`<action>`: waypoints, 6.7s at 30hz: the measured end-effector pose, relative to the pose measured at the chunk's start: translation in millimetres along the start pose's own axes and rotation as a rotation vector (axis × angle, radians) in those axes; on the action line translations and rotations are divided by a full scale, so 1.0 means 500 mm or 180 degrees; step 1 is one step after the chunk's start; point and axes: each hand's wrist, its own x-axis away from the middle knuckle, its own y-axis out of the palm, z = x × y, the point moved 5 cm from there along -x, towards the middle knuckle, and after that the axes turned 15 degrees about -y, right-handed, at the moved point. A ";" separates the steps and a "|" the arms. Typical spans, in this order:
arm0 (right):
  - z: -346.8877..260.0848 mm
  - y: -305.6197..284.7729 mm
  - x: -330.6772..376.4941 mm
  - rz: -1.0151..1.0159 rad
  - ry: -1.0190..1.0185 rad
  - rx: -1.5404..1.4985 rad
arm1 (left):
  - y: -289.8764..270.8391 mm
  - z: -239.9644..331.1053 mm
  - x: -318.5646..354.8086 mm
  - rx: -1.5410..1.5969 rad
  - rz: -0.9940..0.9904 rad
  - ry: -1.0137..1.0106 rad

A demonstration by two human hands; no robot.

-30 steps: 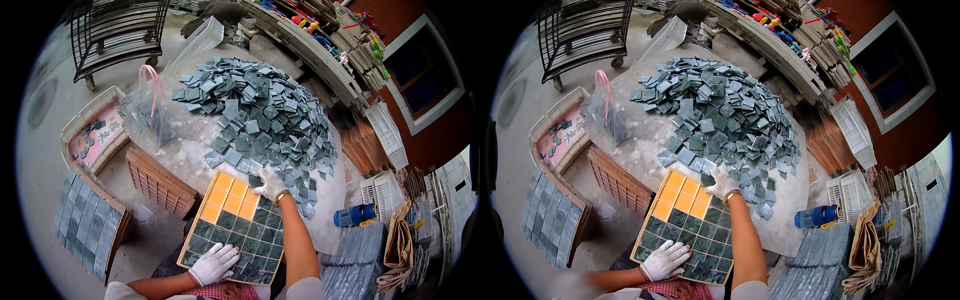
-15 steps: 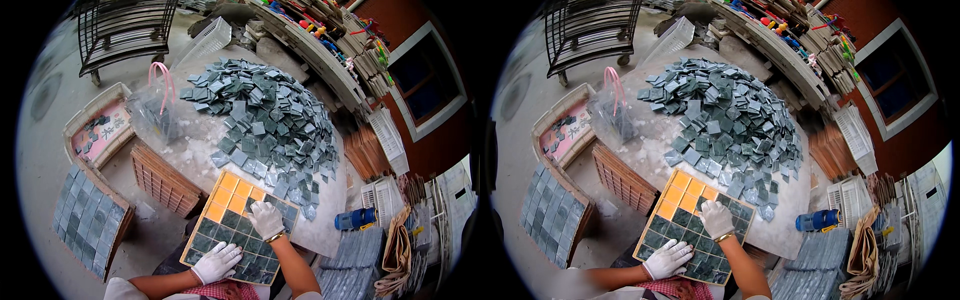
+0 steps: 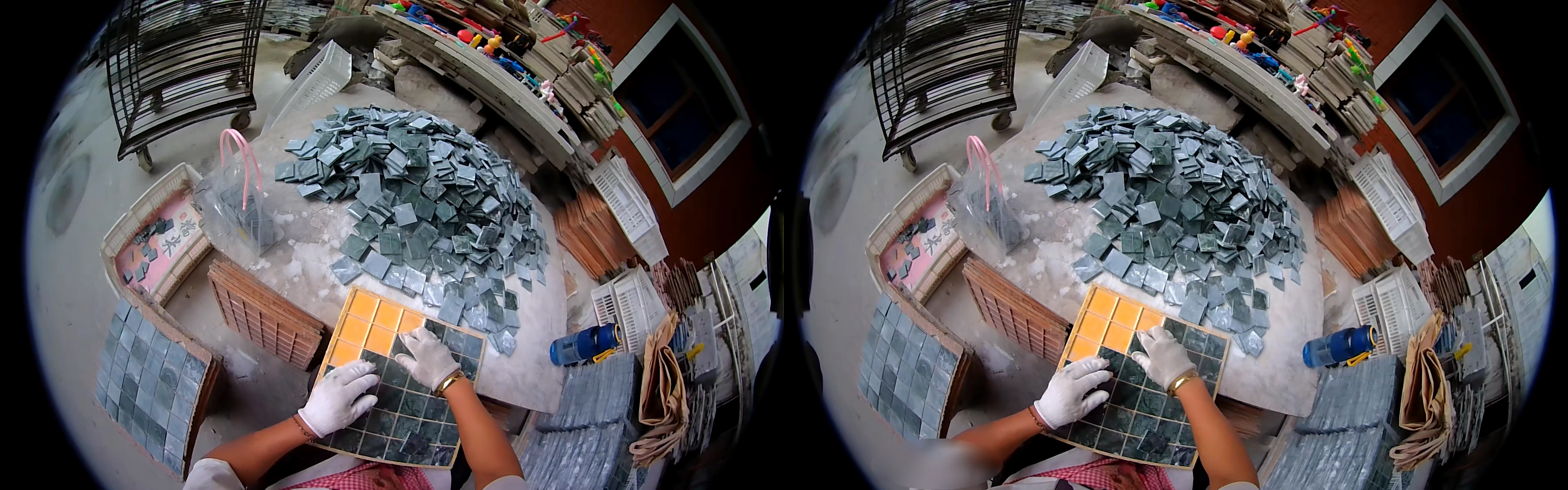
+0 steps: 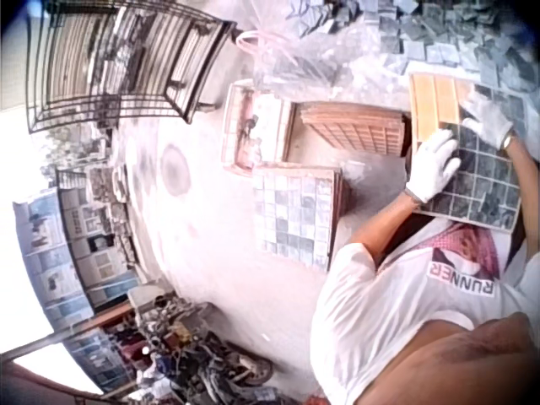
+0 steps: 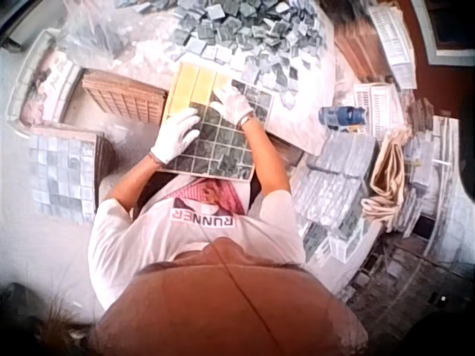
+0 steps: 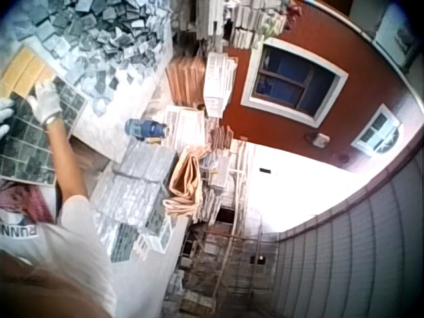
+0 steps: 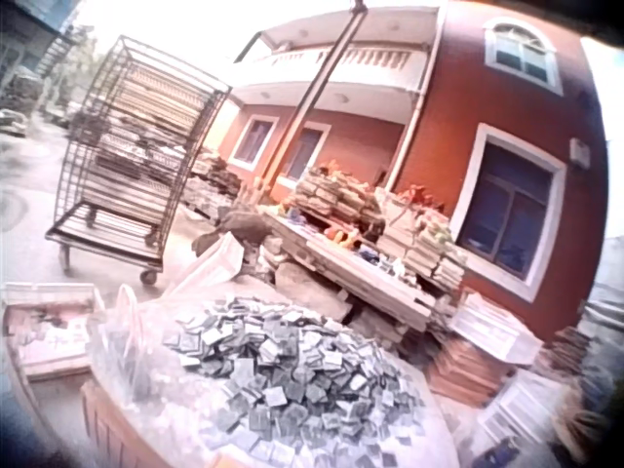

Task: The person places small green square tiles into a yellow grid frame on a table, arranging them one by one to form a tiled panel. The person then flips the completed panel and sets it aside before starting a new panel.

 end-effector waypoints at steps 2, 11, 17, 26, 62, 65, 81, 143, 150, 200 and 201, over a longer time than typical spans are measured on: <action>0.003 0.000 0.000 -0.0095 0.0059 0.0024 | -0.023 -0.024 -0.084 -0.0292 0.0423 0.0109; 0.161 -0.056 -0.136 0.0830 0.0636 0.0096 | -0.019 -0.155 -0.439 -0.2277 -0.0008 0.0280; 0.209 -0.080 -0.201 -0.0040 0.0374 0.0001 | -0.031 -0.138 -0.457 -0.2120 -0.0182 0.0537; 0.180 -0.091 -0.150 0.1602 0.0359 -0.0006 | -0.087 -0.073 -0.182 -0.1157 -0.0636 0.0301; 0.054 0.039 0.001 0.1606 0.0458 -0.1336 | -0.003 -0.089 -0.051 -0.1427 0.0321 -0.0010; -0.005 0.025 -0.031 0.1250 0.0180 -0.0548 | -0.030 -0.073 -0.030 -0.1102 0.0288 -0.0390; -0.025 -0.003 -0.076 0.0699 0.0683 -0.0752 | -0.028 -0.054 -0.044 -0.0372 0.0739 -0.0619; -0.012 0.017 -0.041 0.0888 0.0055 -0.0872 | -0.086 -0.123 -0.168 -0.1048 -0.0095 0.0831; -0.005 0.010 -0.030 0.1229 0.0514 -0.1672 | -0.066 -0.156 -0.177 -0.1305 -0.0595 0.0602; 0.056 -0.049 -0.235 0.0535 -0.0080 -0.0444 | -0.007 -0.081 -0.120 -0.1257 0.0745 -0.0055; 0.082 -0.055 -0.240 0.0760 0.0003 -0.0439 | -0.001 -0.091 -0.123 -0.1262 0.0650 -0.0144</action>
